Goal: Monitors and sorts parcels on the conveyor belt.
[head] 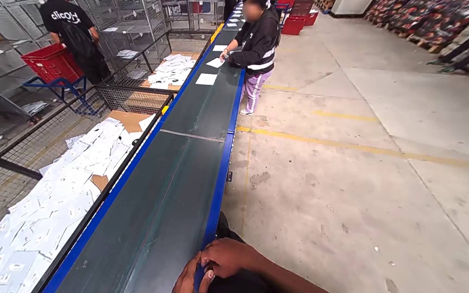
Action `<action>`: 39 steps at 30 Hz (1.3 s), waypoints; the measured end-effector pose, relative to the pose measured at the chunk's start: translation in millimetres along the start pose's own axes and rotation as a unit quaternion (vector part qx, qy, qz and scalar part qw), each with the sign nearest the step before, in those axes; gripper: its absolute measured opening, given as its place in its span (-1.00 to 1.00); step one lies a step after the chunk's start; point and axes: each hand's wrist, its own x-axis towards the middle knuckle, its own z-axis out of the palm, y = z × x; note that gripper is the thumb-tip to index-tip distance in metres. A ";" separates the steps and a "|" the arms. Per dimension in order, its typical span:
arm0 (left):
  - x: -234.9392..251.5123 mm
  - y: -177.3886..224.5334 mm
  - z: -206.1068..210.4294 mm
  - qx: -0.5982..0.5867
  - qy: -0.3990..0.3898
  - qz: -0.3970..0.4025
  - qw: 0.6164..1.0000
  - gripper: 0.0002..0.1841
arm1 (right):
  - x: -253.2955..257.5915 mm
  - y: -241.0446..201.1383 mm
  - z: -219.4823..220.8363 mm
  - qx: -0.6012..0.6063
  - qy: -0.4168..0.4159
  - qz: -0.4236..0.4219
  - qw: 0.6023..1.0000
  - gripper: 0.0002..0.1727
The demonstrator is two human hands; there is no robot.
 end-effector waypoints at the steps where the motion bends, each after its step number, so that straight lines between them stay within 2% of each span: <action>1: -0.1 0.2 -0.3 0.000 0.001 -0.001 1.000 -0.29 | 0.6 0.0 0.0 0.000 -0.001 0.000 1.000 -0.74; 39: -3.6 -3.9 3.6 -0.003 -0.002 -0.006 1.000 -0.28 | 0.8 1.0 1.0 0.003 -0.024 0.007 1.000 -0.73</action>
